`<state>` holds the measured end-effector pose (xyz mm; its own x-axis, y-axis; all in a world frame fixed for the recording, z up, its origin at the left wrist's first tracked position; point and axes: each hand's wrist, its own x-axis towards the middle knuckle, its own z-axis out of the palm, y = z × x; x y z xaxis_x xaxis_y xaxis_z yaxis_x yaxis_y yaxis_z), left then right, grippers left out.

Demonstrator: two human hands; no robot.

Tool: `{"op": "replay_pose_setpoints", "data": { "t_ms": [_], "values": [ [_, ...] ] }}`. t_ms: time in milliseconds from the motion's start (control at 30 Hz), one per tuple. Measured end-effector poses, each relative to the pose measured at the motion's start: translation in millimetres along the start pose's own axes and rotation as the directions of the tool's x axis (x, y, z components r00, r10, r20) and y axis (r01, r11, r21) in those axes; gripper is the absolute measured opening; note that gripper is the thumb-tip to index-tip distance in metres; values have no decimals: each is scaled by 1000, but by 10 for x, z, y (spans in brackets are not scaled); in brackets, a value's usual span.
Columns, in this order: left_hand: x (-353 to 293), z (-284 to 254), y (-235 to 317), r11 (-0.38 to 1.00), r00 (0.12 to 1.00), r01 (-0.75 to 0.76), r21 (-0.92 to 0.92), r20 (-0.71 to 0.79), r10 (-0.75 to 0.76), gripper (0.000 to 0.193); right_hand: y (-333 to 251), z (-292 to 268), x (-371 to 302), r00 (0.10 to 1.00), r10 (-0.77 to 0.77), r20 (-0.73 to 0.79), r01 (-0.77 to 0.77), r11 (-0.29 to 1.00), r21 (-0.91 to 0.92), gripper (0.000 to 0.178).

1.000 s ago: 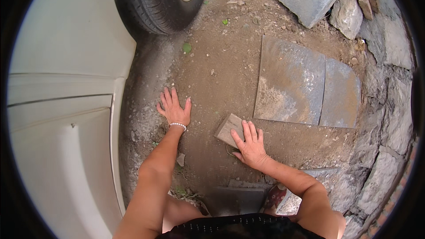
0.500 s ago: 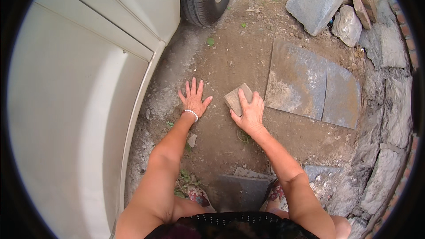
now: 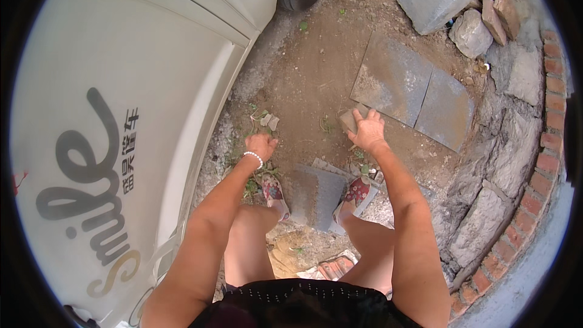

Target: The person replaces and levels floor tiles on a dirt surface by hand, using a small stone block to tamp them down.

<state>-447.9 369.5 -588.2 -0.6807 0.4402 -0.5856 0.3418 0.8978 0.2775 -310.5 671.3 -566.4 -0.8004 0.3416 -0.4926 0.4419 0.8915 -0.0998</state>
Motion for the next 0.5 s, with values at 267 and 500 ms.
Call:
{"op": "replay_pose_setpoints", "data": {
  "t_ms": [267,500],
  "values": [
    [-3230,-184,-1237,836,791,538,108,279,-545,28,1346,34,-2603,714,469,520,-273,870,-411,79],
    [-6464,-578,-971,703,457,634,321,578,-676,44,1229,-1179,-3456,758,201,621,-442,858,262,53]
  ]
}}
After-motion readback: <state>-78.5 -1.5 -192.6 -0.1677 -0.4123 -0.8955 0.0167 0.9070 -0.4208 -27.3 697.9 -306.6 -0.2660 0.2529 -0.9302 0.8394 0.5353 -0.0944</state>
